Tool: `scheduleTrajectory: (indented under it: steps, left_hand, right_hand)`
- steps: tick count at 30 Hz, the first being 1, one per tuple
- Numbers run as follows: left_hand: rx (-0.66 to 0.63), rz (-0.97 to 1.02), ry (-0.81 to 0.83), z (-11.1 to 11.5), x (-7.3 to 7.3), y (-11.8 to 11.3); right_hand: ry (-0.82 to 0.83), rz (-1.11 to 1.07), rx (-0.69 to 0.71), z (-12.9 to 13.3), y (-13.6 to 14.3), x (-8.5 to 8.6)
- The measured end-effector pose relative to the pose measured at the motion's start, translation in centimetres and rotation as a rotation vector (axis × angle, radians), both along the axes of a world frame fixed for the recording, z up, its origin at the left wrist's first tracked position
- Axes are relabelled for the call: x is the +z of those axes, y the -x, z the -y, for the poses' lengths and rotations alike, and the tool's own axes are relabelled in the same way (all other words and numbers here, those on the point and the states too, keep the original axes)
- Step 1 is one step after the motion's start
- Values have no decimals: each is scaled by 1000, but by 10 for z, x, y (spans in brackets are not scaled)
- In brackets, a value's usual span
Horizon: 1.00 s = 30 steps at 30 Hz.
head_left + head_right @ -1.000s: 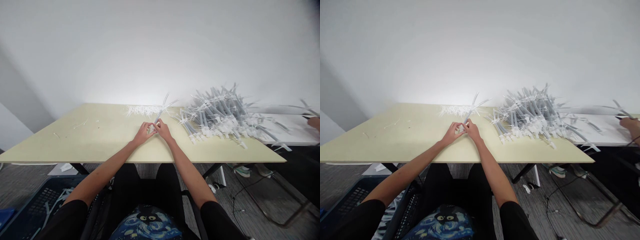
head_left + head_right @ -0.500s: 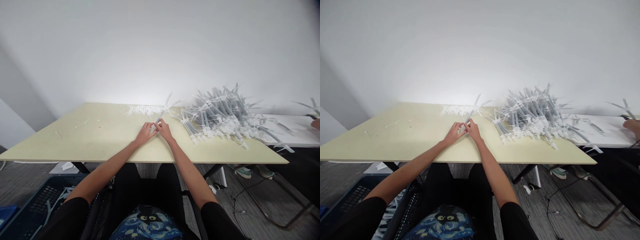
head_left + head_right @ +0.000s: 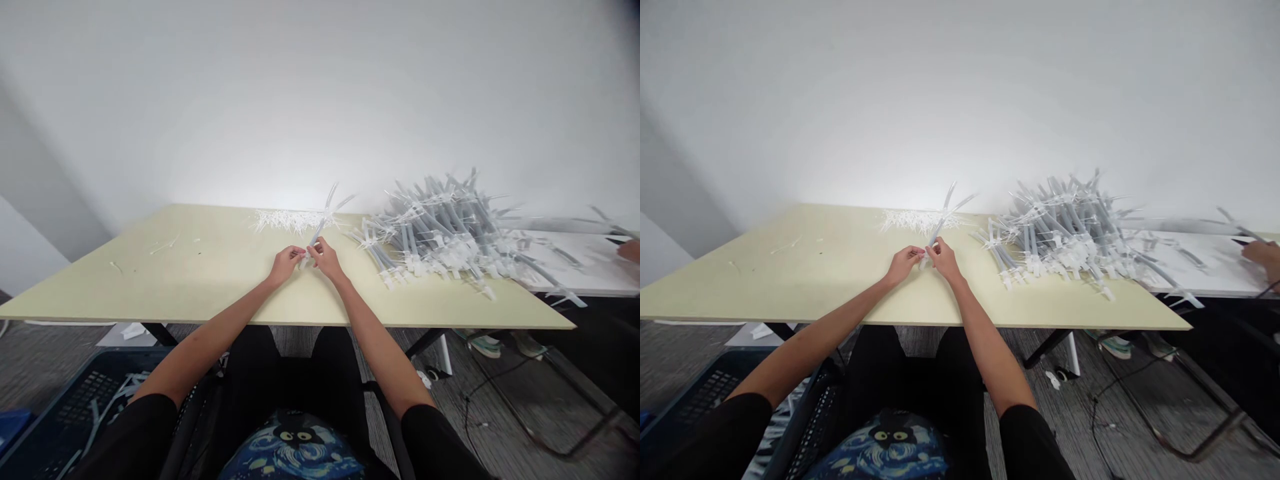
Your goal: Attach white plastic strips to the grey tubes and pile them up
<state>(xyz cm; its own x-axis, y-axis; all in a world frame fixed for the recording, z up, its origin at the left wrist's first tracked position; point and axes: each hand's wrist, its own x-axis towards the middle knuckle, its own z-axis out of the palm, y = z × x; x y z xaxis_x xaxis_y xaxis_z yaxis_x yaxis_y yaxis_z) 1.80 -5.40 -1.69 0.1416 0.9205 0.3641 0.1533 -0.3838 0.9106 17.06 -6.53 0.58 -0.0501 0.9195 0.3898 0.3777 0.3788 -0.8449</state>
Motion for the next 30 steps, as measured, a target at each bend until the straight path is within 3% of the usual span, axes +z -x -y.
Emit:
scheduleTrajectory:
  steps: [5, 10, 23, 30]
  left_hand:
    - [-9, 93, 79, -3, -1, 0]
    - [-30, 144, 98, -2, 1, 1]
    - [-58, 181, 119, -3, 2, 3]
    - [-216, 262, 138, -7, -4, 8]
  right_hand:
    - [141, -229, 191, -2, 4, -2]
    - [210, -280, 263, -1, 5, -1]
    - [196, -310, 284, 1, 4, 2]
    - [161, -273, 229, -3, 1, -3]
